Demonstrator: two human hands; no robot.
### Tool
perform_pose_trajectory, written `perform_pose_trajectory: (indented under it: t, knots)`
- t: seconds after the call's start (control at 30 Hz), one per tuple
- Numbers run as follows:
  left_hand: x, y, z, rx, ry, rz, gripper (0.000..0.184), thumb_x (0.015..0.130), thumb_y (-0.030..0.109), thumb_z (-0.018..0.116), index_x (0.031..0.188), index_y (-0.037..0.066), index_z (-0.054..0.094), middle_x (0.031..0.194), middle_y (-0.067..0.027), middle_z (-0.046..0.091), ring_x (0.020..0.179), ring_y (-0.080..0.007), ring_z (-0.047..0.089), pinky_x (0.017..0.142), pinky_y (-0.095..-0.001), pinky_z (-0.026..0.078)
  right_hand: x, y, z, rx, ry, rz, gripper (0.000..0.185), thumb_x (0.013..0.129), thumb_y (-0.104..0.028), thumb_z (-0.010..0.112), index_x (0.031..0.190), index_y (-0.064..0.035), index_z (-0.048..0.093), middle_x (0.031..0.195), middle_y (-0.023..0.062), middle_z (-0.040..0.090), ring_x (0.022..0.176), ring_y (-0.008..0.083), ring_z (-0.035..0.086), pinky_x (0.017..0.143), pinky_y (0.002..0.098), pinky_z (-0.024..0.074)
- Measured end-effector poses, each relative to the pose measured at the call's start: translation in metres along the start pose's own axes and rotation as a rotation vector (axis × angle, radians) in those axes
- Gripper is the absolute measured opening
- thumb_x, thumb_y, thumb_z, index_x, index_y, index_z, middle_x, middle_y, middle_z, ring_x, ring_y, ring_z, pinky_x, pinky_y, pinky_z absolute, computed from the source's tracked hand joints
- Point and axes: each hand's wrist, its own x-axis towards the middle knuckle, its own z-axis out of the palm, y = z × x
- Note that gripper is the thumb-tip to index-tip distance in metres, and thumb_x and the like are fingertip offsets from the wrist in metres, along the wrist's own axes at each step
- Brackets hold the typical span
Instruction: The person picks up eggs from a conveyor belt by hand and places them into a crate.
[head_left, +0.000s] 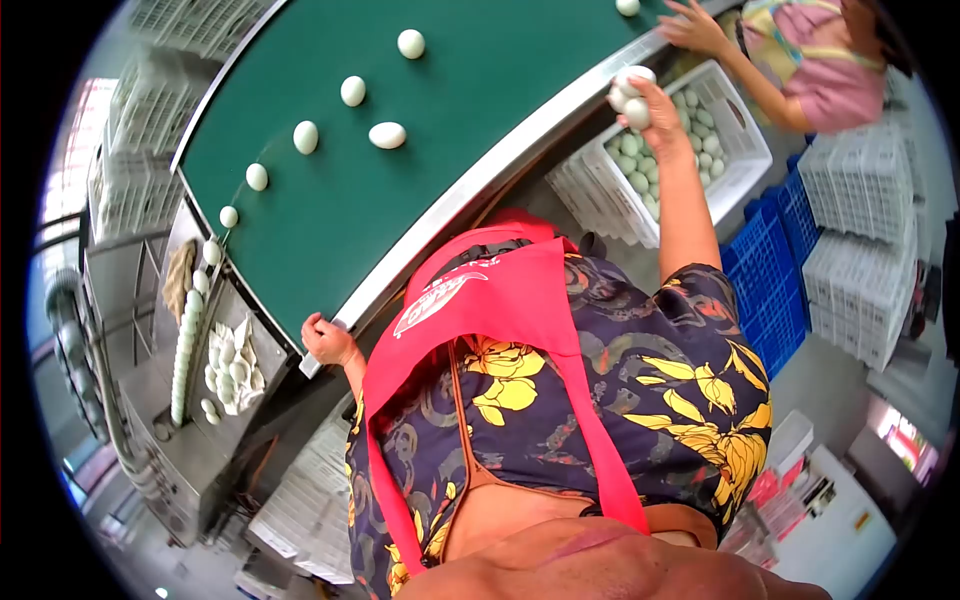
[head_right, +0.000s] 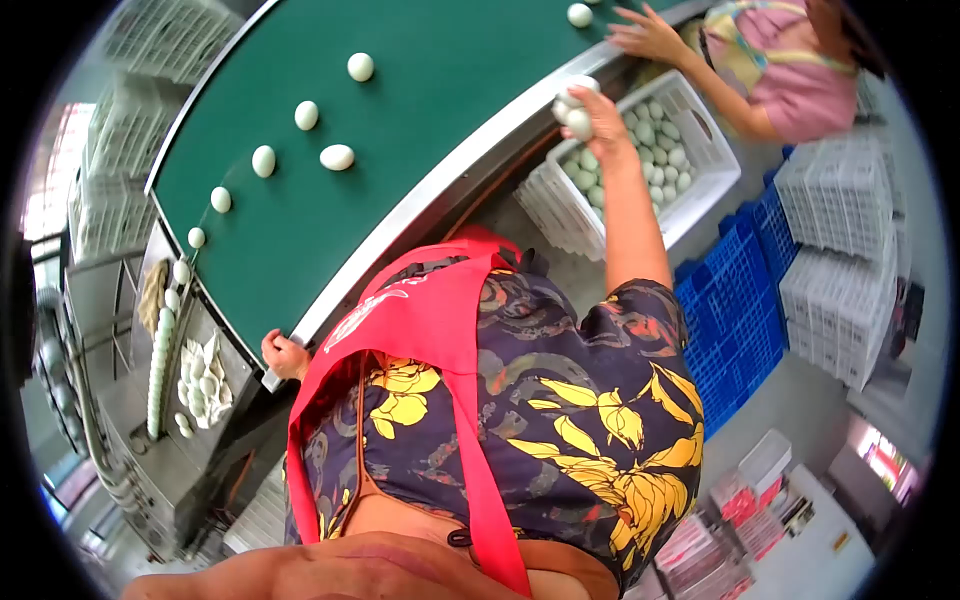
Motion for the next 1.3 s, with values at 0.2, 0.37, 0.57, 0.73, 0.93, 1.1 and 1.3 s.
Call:
perform_pose_trajectory:
  t: [0.2, 0.37, 0.57, 0.73, 0.93, 1.1, 1.3]
  knots:
    - [0.013, -0.053, 0.013, 0.044, 0.001, -0.106, 0.020, 0.088, 0.014, 0.051, 0.090, 0.010, 0.071, 0.091, -0.0100, 0.071, 0.086, -0.0330, 0.065, 0.076, -0.0457, 0.051, -0.029, 0.108, -0.140, -0.583, 0.657, 0.025, 0.050, 0.077, -0.045, 0.082, 0.107, -0.0065, 0.072, 0.095, 0.0061, 0.070, 0.080, 0.0188, 0.067, 0.064, 0.0379, 0.0539]
    - [0.024, -0.076, 0.015, 0.141, -0.037, -0.187, 0.021, 0.089, 0.015, 0.050, 0.091, 0.011, 0.071, 0.090, -0.0109, 0.071, 0.086, -0.0342, 0.065, 0.075, -0.0474, 0.051, -0.040, 0.170, -0.101, -1.286, 0.660, 0.179, 0.064, 0.069, -0.047, 0.079, 0.121, -0.0097, 0.069, 0.128, 0.0174, 0.063, 0.119, 0.0432, 0.056, 0.097, 0.0488, 0.0500]
    - [0.031, -0.108, 0.020, 0.201, -0.061, -0.210, 0.020, 0.090, 0.018, 0.053, 0.094, 0.013, 0.071, 0.095, -0.0110, 0.071, 0.089, -0.0342, 0.066, 0.078, -0.0478, 0.051, -0.009, 0.192, -0.079, -1.508, 0.412, -0.152, 0.065, 0.075, -0.042, 0.080, 0.125, -0.0040, 0.063, 0.144, 0.0241, 0.047, 0.130, 0.0456, 0.043, 0.107, 0.0515, 0.0410]
    - [0.029, -0.090, 0.010, 0.209, -0.017, -0.254, 0.016, 0.091, 0.015, 0.054, 0.093, 0.013, 0.069, 0.097, -0.0090, 0.070, 0.094, -0.0317, 0.064, 0.081, -0.0456, 0.051, -0.007, 0.211, -0.109, -1.536, 0.314, -0.230, 0.087, 0.077, -0.041, 0.082, 0.144, -0.0021, 0.043, 0.140, 0.0297, 0.048, 0.131, 0.0477, 0.043, 0.111, 0.0501, 0.0352]
    - [0.018, -0.081, 0.018, 0.177, 0.105, -0.202, 0.013, 0.089, 0.007, 0.056, 0.089, 0.012, 0.067, 0.095, -0.0055, 0.069, 0.091, -0.0295, 0.064, 0.080, -0.0438, 0.051, -0.020, 0.145, -0.076, -1.667, 0.484, -0.053, 0.056, 0.085, -0.036, 0.077, 0.130, -0.0062, 0.060, 0.125, 0.0200, 0.063, 0.115, 0.0368, 0.060, 0.093, 0.0489, 0.0499]
    - [0.014, -0.057, 0.014, 0.133, 0.156, -0.182, 0.012, 0.087, 0.005, 0.056, 0.087, 0.012, 0.067, 0.092, -0.0043, 0.068, 0.088, -0.0286, 0.064, 0.078, -0.0428, 0.051, 0.001, 0.065, 0.031, -0.995, 0.325, -0.613, 0.035, 0.089, -0.025, 0.075, 0.116, -0.0054, 0.068, 0.105, 0.0113, 0.066, 0.083, 0.0277, 0.065, 0.075, 0.0399, 0.0527]
    - [0.001, -0.012, 0.014, 0.039, 0.178, -0.109, 0.014, 0.086, 0.006, 0.054, 0.086, 0.013, 0.067, 0.088, -0.0030, 0.067, 0.084, -0.0275, 0.062, 0.075, -0.0416, 0.051, 0.032, 0.039, 0.187, -1.290, -0.114, -1.028, 0.065, 0.081, -0.039, 0.081, 0.137, -0.0140, 0.057, 0.139, 0.0157, 0.050, 0.127, 0.0364, 0.048, 0.104, 0.0448, 0.0428]
